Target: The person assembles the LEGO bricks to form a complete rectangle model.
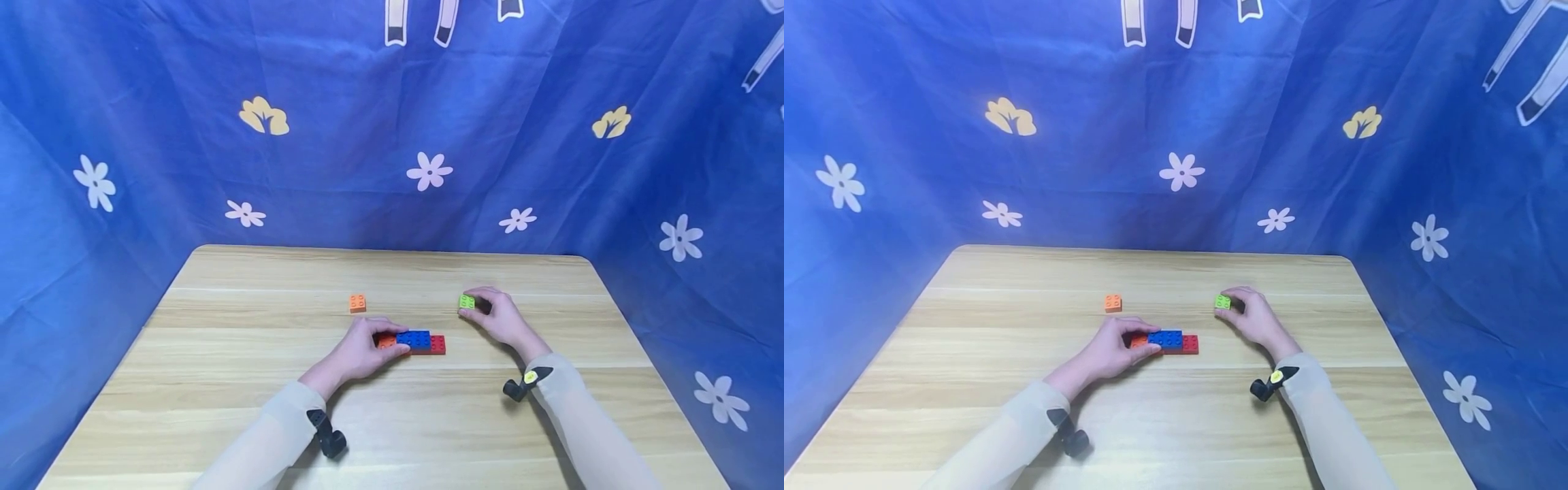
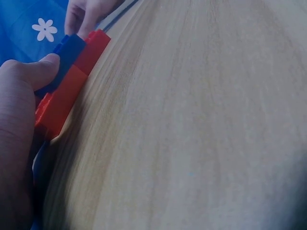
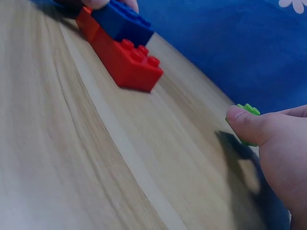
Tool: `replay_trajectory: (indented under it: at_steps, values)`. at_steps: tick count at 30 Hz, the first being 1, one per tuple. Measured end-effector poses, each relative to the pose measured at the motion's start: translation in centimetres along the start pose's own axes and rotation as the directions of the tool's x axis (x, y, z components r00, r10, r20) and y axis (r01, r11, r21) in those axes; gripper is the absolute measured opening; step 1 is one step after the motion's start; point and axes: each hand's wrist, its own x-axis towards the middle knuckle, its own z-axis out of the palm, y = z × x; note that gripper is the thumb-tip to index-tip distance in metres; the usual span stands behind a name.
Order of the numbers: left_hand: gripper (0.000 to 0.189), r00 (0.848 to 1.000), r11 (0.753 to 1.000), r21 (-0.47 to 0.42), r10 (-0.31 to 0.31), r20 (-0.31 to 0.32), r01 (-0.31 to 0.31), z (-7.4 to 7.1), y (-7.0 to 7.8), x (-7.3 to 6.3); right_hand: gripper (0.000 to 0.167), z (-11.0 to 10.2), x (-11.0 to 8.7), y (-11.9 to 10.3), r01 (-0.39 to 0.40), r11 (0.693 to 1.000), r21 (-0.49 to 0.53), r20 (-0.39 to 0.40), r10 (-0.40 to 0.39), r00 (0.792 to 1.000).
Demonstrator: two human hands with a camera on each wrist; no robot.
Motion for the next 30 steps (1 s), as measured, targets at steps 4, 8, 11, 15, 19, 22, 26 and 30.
replay_trajectory:
  at_steps: [4,8,11,15,19,22,26,30]
  values:
    - [0.034,1.000,1.000,0.000,0.007,-0.005,-0.007,0.0,-0.1,0.0,0.042,0.0,-0.4,-1.1,-0.024,0.998,0.052,0.025,0.023,0.999]
    - [0.035,1.000,1.000,0.000,0.002,-0.006,-0.002,0.0,-0.2,0.1,0.040,0.0,-0.9,-2.3,-0.021,0.996,0.086,0.044,0.017,0.999]
    - [0.035,1.000,1.000,-0.004,0.002,-0.007,-0.002,0.0,-0.2,0.1,0.040,0.1,-1.2,-3.1,-0.005,0.996,0.092,0.043,0.001,0.999]
    - [0.034,1.000,1.000,0.000,0.007,-0.011,-0.007,0.1,-0.2,0.0,0.040,0.1,-1.4,-3.8,0.013,0.996,0.092,0.040,-0.017,0.999]
    - [0.035,1.000,1.000,0.000,0.009,-0.014,-0.009,0.1,-0.2,0.0,0.040,0.3,-1.4,-4.4,0.024,0.993,0.113,0.051,-0.030,0.998]
    - [0.035,1.000,1.000,0.001,0.005,-0.011,-0.005,0.0,-0.2,0.0,0.041,0.4,-1.7,-4.9,0.025,0.989,0.144,0.063,-0.034,0.997]
    - [0.036,1.000,1.000,-0.001,0.001,-0.005,-0.001,0.0,-0.1,0.0,0.045,0.5,-2.1,-5.5,0.007,0.986,0.164,0.090,-0.022,0.996]
    - [0.035,1.000,1.000,-0.009,0.014,-0.008,-0.014,0.0,-0.1,-0.1,0.048,0.8,-2.5,-5.9,0.022,0.988,0.152,0.110,-0.039,0.993]
